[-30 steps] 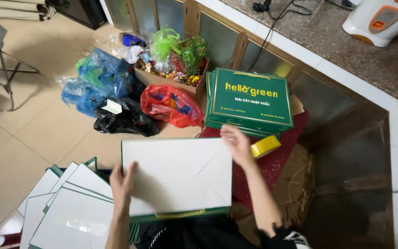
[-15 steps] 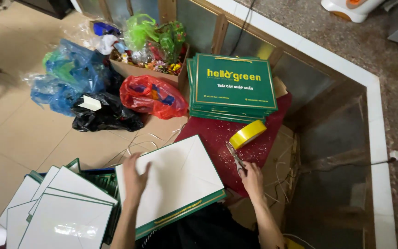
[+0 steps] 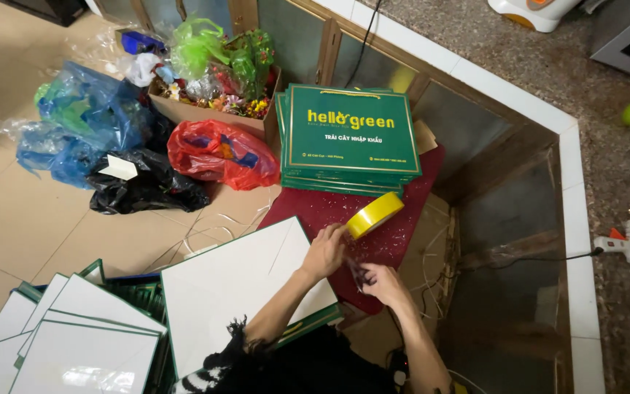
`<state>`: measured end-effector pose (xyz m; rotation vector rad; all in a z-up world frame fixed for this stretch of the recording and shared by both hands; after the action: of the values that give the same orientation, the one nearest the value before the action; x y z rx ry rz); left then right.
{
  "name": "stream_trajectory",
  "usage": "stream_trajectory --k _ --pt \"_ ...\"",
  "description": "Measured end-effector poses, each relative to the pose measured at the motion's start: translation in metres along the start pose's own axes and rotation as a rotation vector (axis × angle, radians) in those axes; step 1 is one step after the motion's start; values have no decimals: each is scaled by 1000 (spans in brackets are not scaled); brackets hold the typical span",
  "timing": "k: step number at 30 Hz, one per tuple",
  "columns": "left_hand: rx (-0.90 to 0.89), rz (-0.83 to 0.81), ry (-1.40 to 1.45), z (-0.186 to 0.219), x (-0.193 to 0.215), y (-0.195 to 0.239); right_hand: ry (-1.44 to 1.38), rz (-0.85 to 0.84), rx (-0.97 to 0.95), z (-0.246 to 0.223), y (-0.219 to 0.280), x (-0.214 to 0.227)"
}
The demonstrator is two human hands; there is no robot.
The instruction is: Assembling and folding green gift boxes and white paper bags
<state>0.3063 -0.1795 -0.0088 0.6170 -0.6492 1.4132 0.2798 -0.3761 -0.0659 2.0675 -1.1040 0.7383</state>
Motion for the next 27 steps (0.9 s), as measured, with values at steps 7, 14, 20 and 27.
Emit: stream_trajectory --k 7,14,20,27 --pt "136 -23 -9 -45 -51 -27 -181 -72 -15 -9 27 9" --pt "297 -34 217 -66 -80 -54 -310 106 -92 42 65 88" --pt "602 -91 567 -107 -119 -58 -181 460 46 53 31 90" --pt "675 32 788 -58 -66 -33 37 483 55 21 -17 75"
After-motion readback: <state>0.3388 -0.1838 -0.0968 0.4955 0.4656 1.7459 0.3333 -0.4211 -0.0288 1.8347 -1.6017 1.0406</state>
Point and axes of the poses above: each hand's wrist, its own y-axis away from the middle knuckle, its own x-axis out of the back of the hand, z = x × y, the point moved 8 cm from there along -y, towards the middle knuckle, and after that the axes turned 12 degrees about x, right-handed, at the moved point
